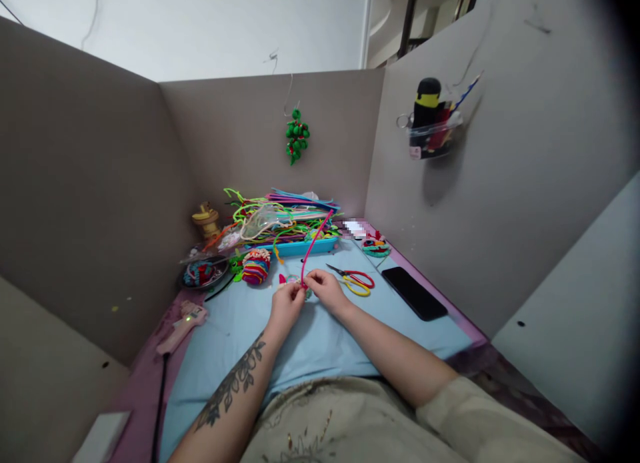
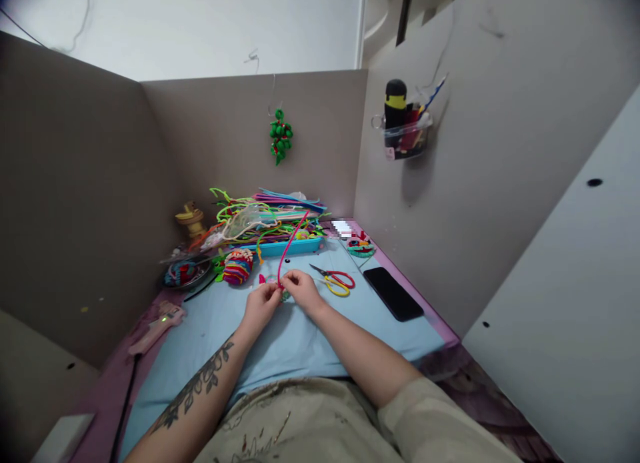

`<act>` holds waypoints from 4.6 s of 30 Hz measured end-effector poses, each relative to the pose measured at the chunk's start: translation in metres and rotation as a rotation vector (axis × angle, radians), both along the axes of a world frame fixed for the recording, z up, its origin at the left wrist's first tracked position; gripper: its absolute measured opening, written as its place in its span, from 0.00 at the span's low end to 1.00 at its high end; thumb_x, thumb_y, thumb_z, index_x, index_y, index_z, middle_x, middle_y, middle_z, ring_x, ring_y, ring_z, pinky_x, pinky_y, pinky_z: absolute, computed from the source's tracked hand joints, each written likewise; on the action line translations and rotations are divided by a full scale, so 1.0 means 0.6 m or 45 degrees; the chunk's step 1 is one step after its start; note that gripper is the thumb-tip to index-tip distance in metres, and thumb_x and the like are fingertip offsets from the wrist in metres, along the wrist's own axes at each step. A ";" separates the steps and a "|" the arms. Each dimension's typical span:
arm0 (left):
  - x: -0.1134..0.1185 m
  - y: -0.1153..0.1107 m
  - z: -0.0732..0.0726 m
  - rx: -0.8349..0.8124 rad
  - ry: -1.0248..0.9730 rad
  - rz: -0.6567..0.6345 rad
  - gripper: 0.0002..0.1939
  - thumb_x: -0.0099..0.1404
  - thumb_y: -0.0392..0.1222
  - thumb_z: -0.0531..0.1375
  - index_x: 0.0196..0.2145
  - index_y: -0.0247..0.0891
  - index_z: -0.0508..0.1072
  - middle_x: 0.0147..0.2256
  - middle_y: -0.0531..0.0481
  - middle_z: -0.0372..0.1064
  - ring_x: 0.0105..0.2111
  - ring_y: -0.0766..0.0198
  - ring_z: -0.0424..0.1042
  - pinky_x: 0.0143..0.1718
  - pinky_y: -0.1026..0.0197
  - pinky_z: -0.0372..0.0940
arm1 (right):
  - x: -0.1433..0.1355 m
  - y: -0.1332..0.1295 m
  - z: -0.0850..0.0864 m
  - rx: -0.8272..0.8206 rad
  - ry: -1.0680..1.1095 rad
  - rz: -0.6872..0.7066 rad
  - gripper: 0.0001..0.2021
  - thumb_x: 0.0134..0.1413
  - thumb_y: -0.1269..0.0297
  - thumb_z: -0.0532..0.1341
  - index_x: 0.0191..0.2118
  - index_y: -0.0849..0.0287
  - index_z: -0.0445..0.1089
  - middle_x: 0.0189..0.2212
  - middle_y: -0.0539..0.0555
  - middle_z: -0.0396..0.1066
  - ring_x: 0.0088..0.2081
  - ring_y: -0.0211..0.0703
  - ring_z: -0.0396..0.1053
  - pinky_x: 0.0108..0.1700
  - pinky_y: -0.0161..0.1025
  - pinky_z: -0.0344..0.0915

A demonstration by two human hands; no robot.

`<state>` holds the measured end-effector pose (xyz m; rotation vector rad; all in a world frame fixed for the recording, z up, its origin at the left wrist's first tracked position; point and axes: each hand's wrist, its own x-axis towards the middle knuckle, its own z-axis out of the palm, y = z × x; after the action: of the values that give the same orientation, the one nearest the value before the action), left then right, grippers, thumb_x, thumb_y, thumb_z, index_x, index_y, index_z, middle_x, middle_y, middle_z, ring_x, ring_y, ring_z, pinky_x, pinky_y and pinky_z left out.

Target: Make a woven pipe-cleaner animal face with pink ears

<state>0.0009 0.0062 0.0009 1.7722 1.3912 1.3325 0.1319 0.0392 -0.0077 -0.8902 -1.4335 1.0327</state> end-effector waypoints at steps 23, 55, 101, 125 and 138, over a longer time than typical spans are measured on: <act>-0.008 0.013 -0.001 -0.304 -0.610 -0.163 0.16 0.53 0.52 0.61 0.28 0.34 0.69 0.19 0.53 0.65 0.17 0.71 0.61 0.15 0.69 0.52 | -0.001 -0.014 0.009 0.079 -0.020 -0.055 0.06 0.44 0.63 0.59 0.23 0.59 0.63 0.20 0.47 0.62 0.24 0.36 0.60 0.28 0.33 0.58; -0.009 0.013 -0.006 -0.416 -0.631 -0.396 0.14 0.56 0.48 0.60 0.24 0.35 0.64 0.17 0.57 0.56 0.14 0.75 0.50 0.14 0.69 0.43 | 0.011 -0.009 0.022 0.021 0.032 0.084 0.10 0.44 0.59 0.62 0.25 0.61 0.64 0.20 0.46 0.62 0.23 0.33 0.58 0.27 0.32 0.55; -0.007 0.007 0.007 -0.470 -0.493 -0.470 0.15 0.52 0.51 0.61 0.24 0.35 0.67 0.14 0.59 0.54 0.13 0.74 0.49 0.15 0.68 0.41 | 0.018 -0.001 0.020 -0.139 0.246 0.221 0.12 0.38 0.57 0.65 0.27 0.60 0.67 0.18 0.45 0.60 0.19 0.31 0.52 0.22 0.32 0.49; -0.024 0.015 0.022 -0.465 -1.164 -0.203 0.19 0.46 0.49 0.66 0.25 0.35 0.63 0.14 0.62 0.49 0.13 0.78 0.45 0.13 0.71 0.37 | 0.010 -0.034 0.026 0.429 -0.186 -0.004 0.07 0.48 0.62 0.62 0.34 0.53 0.76 0.30 0.54 0.71 0.34 0.44 0.67 0.40 0.43 0.64; -0.025 0.022 0.018 -0.325 -1.229 -0.150 0.16 0.48 0.47 0.65 0.27 0.36 0.63 0.19 0.61 0.54 0.17 0.76 0.53 0.16 0.71 0.44 | -0.017 -0.041 0.001 0.377 -0.238 0.038 0.20 0.44 0.62 0.63 0.47 0.54 0.66 0.35 0.54 0.69 0.33 0.40 0.65 0.36 0.38 0.63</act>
<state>-0.0142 0.0196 0.0117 0.8036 0.8285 1.5384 0.1216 0.0147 -0.0068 -0.7652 -1.7090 0.7472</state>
